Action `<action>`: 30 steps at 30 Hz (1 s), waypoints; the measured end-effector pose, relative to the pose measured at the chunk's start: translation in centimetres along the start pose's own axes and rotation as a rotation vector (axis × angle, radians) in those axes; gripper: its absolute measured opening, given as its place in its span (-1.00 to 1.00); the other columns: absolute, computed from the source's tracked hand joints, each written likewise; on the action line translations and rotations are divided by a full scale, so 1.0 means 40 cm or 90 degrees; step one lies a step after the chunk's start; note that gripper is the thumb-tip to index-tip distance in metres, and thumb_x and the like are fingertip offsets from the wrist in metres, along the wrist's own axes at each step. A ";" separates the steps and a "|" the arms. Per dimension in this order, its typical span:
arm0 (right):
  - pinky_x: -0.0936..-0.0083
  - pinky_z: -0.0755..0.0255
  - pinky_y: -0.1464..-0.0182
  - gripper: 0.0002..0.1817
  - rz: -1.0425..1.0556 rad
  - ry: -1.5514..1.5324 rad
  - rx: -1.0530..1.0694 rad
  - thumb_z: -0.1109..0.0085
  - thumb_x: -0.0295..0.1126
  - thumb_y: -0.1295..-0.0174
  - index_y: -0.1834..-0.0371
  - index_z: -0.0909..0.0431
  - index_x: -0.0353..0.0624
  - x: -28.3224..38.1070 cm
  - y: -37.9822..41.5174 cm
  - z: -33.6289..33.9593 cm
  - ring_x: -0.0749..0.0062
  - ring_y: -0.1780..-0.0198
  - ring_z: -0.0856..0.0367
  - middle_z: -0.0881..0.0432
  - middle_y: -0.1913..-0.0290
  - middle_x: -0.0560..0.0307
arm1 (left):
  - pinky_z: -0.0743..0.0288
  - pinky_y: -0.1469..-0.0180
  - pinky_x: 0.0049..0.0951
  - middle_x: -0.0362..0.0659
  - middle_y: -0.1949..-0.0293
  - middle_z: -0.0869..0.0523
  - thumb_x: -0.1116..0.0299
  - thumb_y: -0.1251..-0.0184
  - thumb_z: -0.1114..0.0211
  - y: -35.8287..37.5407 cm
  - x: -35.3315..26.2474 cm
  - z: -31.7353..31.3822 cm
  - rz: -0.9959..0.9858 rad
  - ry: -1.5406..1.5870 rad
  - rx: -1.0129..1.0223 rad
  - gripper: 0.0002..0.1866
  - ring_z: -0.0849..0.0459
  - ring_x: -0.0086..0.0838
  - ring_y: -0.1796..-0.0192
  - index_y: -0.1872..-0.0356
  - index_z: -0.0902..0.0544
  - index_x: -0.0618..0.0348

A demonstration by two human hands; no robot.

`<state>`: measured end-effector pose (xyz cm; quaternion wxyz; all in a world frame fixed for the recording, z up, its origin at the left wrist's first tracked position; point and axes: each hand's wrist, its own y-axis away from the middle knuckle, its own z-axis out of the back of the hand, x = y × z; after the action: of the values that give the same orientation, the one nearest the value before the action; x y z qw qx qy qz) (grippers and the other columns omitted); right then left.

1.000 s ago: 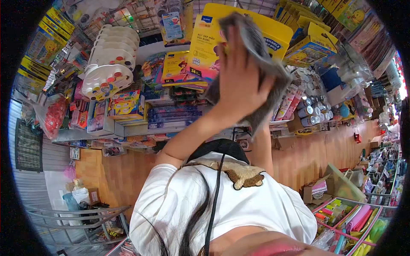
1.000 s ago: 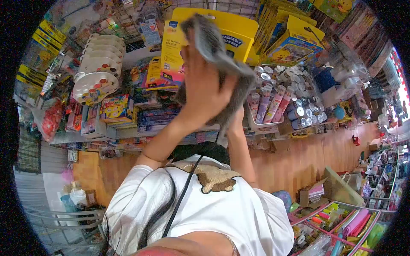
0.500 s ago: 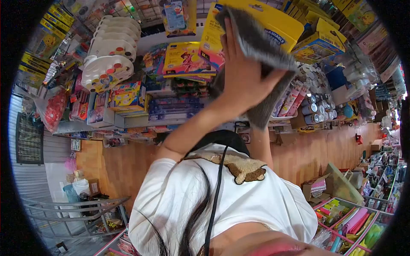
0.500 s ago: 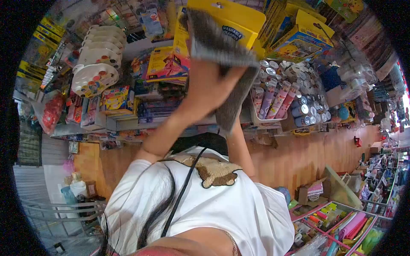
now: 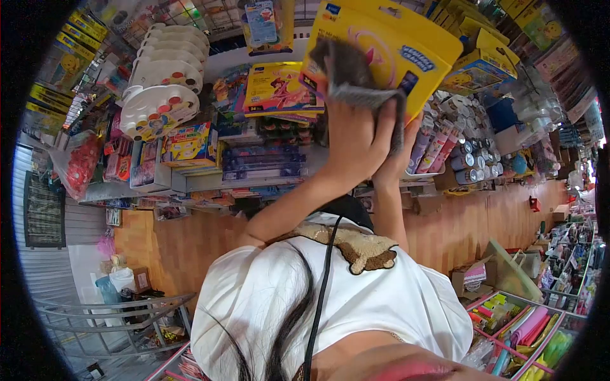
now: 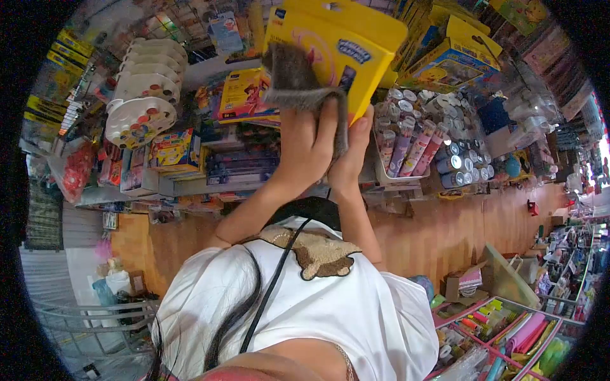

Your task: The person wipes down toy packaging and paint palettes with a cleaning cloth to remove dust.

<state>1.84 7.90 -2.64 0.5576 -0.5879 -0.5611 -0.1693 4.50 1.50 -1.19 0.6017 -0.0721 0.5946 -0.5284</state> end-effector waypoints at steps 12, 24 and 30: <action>0.59 -0.12 -0.01 -0.48 0.045 0.019 -0.012 0.46 0.00 -0.36 -0.03 -0.23 -0.27 0.006 0.014 -0.027 0.48 0.11 -0.29 -0.34 0.15 0.15 | -0.14 0.01 0.10 0.30 0.19 -0.47 0.24 -0.24 -0.02 -0.139 0.189 -0.004 0.077 -0.086 -0.067 -0.66 -0.37 0.12 0.05 0.12 -0.51 0.30; 0.58 -0.16 -0.06 -0.51 0.034 -0.049 -0.037 0.43 -0.07 -0.37 -0.08 -0.20 -0.28 -0.010 0.011 -0.017 0.51 0.03 -0.31 -0.35 0.06 0.13 | -0.30 -0.02 -0.17 0.12 0.19 -0.52 0.25 -0.11 -0.19 -0.226 0.040 0.051 -0.078 -0.001 -0.150 -0.66 -0.45 -0.01 0.08 0.16 -0.50 0.29; 0.63 -0.16 0.02 -0.56 0.085 0.106 -0.016 0.44 -0.10 -0.38 0.00 -0.24 -0.28 -0.010 0.017 0.001 0.54 0.13 -0.31 -0.37 0.17 0.17 | -0.29 -0.04 -0.18 0.09 0.13 -0.48 0.31 -0.04 -0.19 -0.252 0.105 0.081 -0.300 -0.033 -0.092 -0.64 -0.42 -0.02 0.04 0.15 -0.48 0.32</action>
<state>2.30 7.91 -3.30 0.6050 -0.6148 -0.4700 -0.1872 0.40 -7.64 4.27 0.4702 -0.2653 0.5816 -0.6085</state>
